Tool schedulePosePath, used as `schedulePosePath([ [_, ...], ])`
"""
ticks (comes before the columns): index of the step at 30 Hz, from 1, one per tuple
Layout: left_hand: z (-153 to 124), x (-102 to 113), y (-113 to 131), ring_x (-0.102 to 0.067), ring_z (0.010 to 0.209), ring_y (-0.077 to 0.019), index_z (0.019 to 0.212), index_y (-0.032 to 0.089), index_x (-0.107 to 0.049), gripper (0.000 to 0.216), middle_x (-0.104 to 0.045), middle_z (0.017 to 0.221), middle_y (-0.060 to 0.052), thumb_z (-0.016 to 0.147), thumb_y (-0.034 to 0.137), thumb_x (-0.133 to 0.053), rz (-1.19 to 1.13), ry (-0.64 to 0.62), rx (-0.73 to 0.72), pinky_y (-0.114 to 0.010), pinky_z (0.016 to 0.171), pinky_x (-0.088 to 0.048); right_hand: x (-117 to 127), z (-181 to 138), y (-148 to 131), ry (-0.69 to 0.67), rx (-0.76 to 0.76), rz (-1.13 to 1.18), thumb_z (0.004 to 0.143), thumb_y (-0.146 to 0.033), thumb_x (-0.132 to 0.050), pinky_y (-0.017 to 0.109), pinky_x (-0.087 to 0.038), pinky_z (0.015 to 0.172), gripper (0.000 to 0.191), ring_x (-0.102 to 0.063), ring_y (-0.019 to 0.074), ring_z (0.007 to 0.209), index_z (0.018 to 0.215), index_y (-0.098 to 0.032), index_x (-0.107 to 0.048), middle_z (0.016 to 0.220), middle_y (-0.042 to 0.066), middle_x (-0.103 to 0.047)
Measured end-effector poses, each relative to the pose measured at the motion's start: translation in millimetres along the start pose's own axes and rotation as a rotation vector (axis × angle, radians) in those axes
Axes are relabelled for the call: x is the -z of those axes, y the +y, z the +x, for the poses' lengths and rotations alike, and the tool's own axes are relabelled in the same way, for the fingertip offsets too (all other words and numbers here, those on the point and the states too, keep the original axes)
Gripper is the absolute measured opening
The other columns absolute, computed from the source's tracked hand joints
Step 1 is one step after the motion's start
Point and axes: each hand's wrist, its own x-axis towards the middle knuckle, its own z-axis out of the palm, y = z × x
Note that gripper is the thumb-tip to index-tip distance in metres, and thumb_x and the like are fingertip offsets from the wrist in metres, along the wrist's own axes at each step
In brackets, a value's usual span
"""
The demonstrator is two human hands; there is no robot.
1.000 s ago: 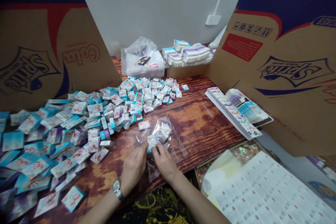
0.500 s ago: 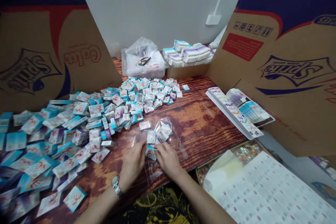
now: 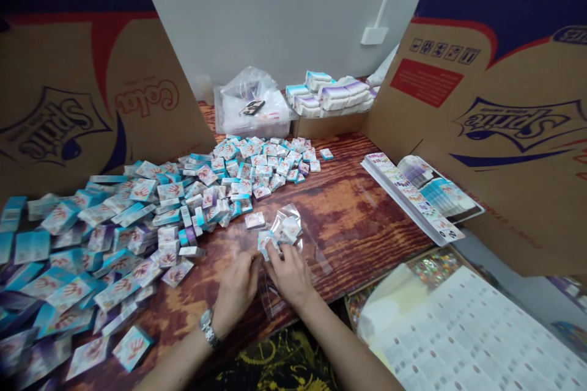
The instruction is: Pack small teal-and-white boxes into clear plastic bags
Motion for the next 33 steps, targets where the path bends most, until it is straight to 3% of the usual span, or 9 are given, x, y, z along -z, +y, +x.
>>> schedulePosePath([
  [5,-2,-4,4,-0.058,0.075,-0.0158,0.099,0.018,-0.050,0.020,-0.059,0.082,-0.004,0.089,0.008,-0.035,-0.042,-0.038,0.000,-0.027,0.067,-0.048,-35,15,-8,0.064,-0.024,-0.081,0.084,-0.018,-0.051,0.032,-0.050,0.074,0.039,-0.055,0.0238,0.093,0.122,-0.012,-0.054,0.110,0.017,-0.057],
  [8,-3,-4,3,-0.058,0.076,-0.0160,0.100,0.018,-0.050,0.020,-0.059,0.083,-0.004,0.089,0.008,-0.036,-0.046,-0.042,-0.006,-0.028,0.068,-0.049,-45,15,-7,0.108,0.001,-0.077,0.084,-0.012,-0.046,0.032,-0.050,0.076,0.035,-0.055,0.0236,0.096,0.118,-0.009,-0.055,0.112,0.018,-0.058],
  [14,-3,-3,-2,-0.058,0.075,-0.0166,0.099,0.018,-0.050,0.019,-0.058,0.081,-0.005,0.089,0.008,-0.036,-0.009,-0.028,-0.018,-0.029,0.068,-0.049,-30,5,-2,0.117,0.024,0.043,0.088,-0.024,-0.046,0.034,-0.047,0.087,0.033,-0.052,0.0235,0.104,0.116,-0.007,-0.054,0.114,0.018,-0.056],
  [20,-1,-2,-3,-0.059,0.078,-0.0166,0.103,0.017,-0.049,0.021,-0.060,0.085,-0.006,0.089,0.009,-0.036,-0.006,-0.027,-0.026,-0.029,0.071,-0.051,-16,-7,3,0.122,0.029,-0.070,0.089,-0.038,-0.048,0.034,-0.048,0.075,0.039,-0.056,0.0229,0.092,0.119,-0.013,-0.055,0.110,0.015,-0.059],
  [25,3,-1,-1,-0.059,0.078,-0.0169,0.104,0.017,-0.049,0.021,-0.059,0.085,-0.006,0.089,0.009,-0.036,0.010,-0.036,-0.036,-0.029,0.071,-0.050,-11,-11,26,0.175,0.024,-0.166,0.088,-0.012,-0.044,0.030,-0.047,0.077,0.033,-0.058,0.0183,0.087,0.119,-0.012,-0.055,0.120,0.014,-0.058],
  [29,5,-1,-1,-0.057,0.079,-0.0176,0.106,0.017,-0.048,0.025,-0.059,0.087,-0.006,0.088,0.006,-0.034,0.050,-0.052,-0.075,-0.030,0.072,-0.050,-9,-1,40,-0.018,0.084,-0.270,0.081,0.000,-0.039,0.027,-0.049,0.061,0.051,-0.058,0.0152,0.071,0.128,-0.019,-0.049,0.137,0.011,-0.044],
  [33,8,0,1,-0.057,0.077,-0.0172,0.104,0.017,-0.048,0.027,-0.057,0.084,-0.006,0.087,0.004,-0.032,0.068,-0.065,-0.078,-0.029,0.069,-0.050,-3,6,45,-0.155,0.108,-0.280,0.081,-0.001,-0.039,0.029,-0.051,0.060,0.051,-0.060,0.0181,0.076,0.126,-0.021,-0.050,0.135,0.008,-0.048],
])
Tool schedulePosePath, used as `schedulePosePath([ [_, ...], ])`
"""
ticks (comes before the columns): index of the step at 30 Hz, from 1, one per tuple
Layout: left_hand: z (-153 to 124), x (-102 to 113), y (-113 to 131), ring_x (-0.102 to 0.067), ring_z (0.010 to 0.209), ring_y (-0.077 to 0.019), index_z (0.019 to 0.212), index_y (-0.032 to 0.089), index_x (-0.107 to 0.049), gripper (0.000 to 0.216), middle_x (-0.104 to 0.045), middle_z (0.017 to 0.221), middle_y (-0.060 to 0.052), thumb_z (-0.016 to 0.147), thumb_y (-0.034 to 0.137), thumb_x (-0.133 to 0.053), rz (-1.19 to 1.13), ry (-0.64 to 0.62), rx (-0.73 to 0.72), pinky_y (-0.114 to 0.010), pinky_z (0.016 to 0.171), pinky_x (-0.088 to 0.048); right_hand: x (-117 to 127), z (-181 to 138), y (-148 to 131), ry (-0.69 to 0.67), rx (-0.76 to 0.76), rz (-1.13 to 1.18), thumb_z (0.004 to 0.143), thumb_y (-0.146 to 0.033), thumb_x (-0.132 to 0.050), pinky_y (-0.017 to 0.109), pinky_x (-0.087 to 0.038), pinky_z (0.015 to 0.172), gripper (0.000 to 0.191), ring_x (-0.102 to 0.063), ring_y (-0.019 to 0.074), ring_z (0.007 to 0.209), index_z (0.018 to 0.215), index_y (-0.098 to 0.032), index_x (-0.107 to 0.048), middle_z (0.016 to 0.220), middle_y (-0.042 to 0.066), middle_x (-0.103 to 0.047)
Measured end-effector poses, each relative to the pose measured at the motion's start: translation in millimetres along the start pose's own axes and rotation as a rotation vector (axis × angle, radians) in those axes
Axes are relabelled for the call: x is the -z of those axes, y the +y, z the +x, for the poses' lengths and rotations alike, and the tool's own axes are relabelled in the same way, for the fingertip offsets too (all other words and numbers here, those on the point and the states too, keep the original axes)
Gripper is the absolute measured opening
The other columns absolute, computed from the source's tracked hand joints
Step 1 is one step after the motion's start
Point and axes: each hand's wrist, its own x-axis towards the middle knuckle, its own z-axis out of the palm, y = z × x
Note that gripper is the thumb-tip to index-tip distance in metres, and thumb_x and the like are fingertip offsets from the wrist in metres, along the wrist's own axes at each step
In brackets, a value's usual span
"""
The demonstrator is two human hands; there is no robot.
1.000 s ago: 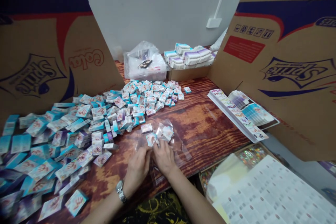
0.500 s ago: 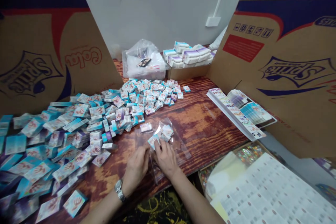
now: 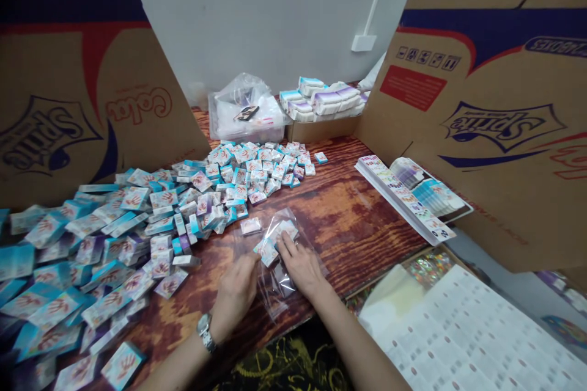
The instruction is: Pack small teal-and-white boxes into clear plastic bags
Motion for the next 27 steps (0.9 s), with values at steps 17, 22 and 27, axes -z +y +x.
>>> schedulePosePath([
  [17,6,-2,6,-0.057,0.075,-0.0173,0.104,0.017,-0.048,0.026,-0.058,0.083,-0.005,0.087,0.004,-0.033,-0.035,0.031,-0.017,-0.029,0.067,-0.049,15,-16,9,0.063,-0.103,0.109,0.090,-0.022,-0.046,0.026,-0.051,0.067,0.023,-0.061,0.0169,0.084,0.109,-0.018,-0.057,0.110,0.012,-0.058],
  [22,11,0,10,-0.057,0.080,-0.0175,0.102,0.018,-0.049,0.028,-0.059,0.087,-0.006,0.086,0.003,-0.032,-0.037,0.023,-0.034,-0.029,0.071,-0.050,0,-5,-4,0.293,-0.218,0.080,0.091,-0.029,-0.046,0.025,-0.051,0.077,0.025,-0.060,0.0175,0.092,0.111,-0.018,-0.058,0.112,0.012,-0.058],
  [27,14,2,12,-0.058,0.085,-0.0173,0.103,0.019,-0.052,0.032,-0.059,0.095,-0.006,0.084,0.001,-0.034,-0.036,0.006,-0.038,-0.029,0.073,-0.051,-21,15,-5,0.323,-0.212,0.094,0.090,-0.021,-0.048,0.033,-0.048,0.088,0.024,-0.051,0.0232,0.111,0.112,-0.017,-0.058,0.116,0.015,-0.055],
])
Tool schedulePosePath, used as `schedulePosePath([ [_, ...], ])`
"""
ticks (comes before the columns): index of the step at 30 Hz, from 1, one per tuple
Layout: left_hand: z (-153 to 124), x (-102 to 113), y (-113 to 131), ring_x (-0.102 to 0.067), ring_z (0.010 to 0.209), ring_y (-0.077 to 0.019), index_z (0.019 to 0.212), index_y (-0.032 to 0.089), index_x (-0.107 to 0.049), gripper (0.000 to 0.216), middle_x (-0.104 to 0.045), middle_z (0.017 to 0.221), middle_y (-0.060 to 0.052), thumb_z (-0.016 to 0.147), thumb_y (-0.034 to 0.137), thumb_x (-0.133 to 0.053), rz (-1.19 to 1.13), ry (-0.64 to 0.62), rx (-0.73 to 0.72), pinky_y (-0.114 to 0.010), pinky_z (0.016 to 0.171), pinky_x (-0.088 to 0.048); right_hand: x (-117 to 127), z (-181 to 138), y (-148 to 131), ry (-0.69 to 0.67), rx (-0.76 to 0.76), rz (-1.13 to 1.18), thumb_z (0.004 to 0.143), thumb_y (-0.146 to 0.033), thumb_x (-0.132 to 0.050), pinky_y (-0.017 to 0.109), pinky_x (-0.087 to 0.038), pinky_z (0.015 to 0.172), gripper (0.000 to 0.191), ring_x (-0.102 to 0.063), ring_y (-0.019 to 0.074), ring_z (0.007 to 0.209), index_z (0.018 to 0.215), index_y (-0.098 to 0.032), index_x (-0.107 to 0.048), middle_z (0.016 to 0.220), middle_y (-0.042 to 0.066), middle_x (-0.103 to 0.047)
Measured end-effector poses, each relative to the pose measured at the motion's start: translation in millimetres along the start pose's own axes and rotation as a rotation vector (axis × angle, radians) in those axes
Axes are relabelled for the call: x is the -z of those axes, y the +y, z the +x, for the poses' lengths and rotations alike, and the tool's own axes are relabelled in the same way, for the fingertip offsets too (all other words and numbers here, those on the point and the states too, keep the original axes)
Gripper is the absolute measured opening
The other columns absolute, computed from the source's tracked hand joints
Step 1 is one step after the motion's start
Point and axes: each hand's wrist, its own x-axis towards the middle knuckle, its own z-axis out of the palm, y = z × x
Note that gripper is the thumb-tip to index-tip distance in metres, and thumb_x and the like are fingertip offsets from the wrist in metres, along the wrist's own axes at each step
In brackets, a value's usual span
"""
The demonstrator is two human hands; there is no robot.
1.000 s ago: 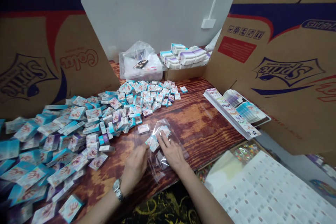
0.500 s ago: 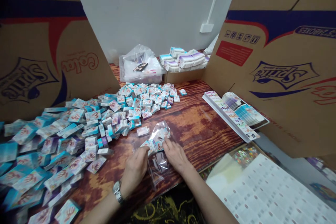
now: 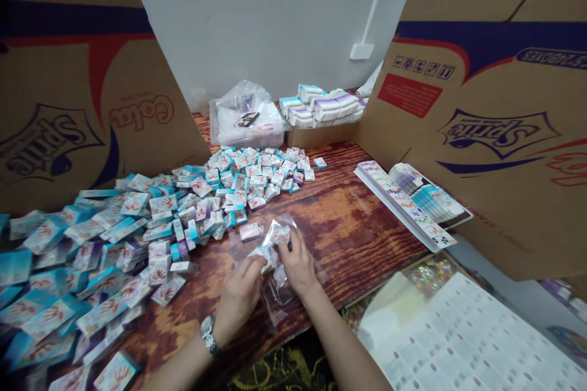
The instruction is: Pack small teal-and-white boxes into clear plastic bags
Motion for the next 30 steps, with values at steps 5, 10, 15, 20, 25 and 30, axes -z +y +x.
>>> schedulePosePath([
  [5,-1,-1,0,-0.058,0.092,-0.0182,0.105,0.020,-0.056,0.036,-0.059,0.101,-0.007,0.082,0.000,-0.036,0.012,0.014,-0.027,-0.030,0.079,-0.053,-8,-3,8,-0.065,-0.047,0.010,0.091,-0.030,-0.045,0.031,-0.053,0.074,0.028,-0.058,0.0214,0.096,0.113,-0.015,-0.055,0.113,0.016,-0.053],
  [10,-3,-3,1,-0.059,0.095,-0.0185,0.108,0.018,-0.055,0.039,-0.060,0.102,-0.009,0.081,-0.001,-0.034,0.022,0.025,-0.047,-0.031,0.081,-0.054,-7,-2,10,-0.085,-0.068,-0.065,0.091,-0.030,-0.045,0.029,-0.051,0.071,0.027,-0.056,0.0213,0.092,0.110,-0.014,-0.056,0.111,0.016,-0.054],
  [15,-1,-4,0,-0.059,0.095,-0.0187,0.112,0.017,-0.053,0.039,-0.060,0.102,-0.010,0.082,0.000,-0.034,0.038,0.035,-0.065,-0.032,0.081,-0.054,7,5,10,-0.125,-0.099,-0.059,0.090,-0.029,-0.047,0.032,-0.050,0.072,0.030,-0.050,0.0241,0.093,0.114,-0.013,-0.055,0.103,0.016,-0.056],
  [20,0,-5,1,-0.058,0.098,-0.0203,0.117,0.016,-0.050,0.040,-0.059,0.106,-0.012,0.083,0.001,-0.036,0.032,0.022,-0.056,-0.035,0.085,-0.053,34,-12,4,-0.084,-0.023,0.022,0.091,-0.021,-0.044,0.032,-0.047,0.081,0.035,-0.052,0.0210,0.093,0.125,-0.014,-0.050,0.107,0.015,-0.057],
  [25,0,-8,1,-0.058,0.097,-0.0213,0.118,0.014,-0.049,0.037,-0.059,0.105,-0.012,0.085,0.004,-0.039,0.035,0.041,-0.065,-0.035,0.084,-0.053,35,-32,-20,0.021,0.215,0.140,0.090,-0.018,-0.046,0.033,-0.045,0.084,0.030,-0.052,0.0204,0.102,0.117,-0.023,-0.058,0.109,0.011,-0.059],
  [30,-3,-8,2,-0.057,0.097,-0.0209,0.118,0.013,-0.050,0.037,-0.059,0.106,-0.012,0.084,0.003,-0.039,0.051,0.033,-0.067,-0.034,0.085,-0.052,11,-29,-28,0.083,0.240,0.145,0.089,-0.017,-0.047,0.035,-0.044,0.083,0.026,-0.048,0.0230,0.108,0.110,-0.021,-0.061,0.110,0.012,-0.058],
])
